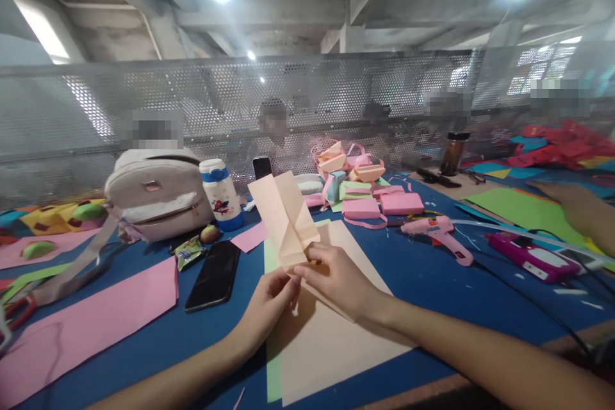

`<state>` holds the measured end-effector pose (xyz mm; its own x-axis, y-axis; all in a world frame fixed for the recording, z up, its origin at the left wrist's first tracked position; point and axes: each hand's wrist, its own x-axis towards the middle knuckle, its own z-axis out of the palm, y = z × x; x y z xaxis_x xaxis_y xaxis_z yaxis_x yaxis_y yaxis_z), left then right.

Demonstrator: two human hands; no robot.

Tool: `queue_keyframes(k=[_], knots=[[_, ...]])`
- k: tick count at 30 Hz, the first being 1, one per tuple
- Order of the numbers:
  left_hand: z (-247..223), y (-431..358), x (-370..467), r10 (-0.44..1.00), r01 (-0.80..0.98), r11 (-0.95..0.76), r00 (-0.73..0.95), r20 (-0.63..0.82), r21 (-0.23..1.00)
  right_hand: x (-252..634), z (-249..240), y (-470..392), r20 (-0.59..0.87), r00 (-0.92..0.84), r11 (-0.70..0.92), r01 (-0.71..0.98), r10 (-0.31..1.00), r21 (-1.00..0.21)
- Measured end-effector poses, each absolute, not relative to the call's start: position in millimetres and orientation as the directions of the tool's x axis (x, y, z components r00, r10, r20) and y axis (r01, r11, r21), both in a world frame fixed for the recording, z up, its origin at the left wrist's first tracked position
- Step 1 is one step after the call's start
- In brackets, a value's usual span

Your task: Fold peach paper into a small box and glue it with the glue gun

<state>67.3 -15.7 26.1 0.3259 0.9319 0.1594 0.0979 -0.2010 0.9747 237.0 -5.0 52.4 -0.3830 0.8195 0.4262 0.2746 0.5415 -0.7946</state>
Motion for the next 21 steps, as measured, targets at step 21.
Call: queue_keyframes(k=[21], knots=[[22,-12,66,0.959,-0.024,-0.064,0.274,0.068,0.998,237,48,0,0.483,-0.428,0.627,0.311,0.764,-0.715]])
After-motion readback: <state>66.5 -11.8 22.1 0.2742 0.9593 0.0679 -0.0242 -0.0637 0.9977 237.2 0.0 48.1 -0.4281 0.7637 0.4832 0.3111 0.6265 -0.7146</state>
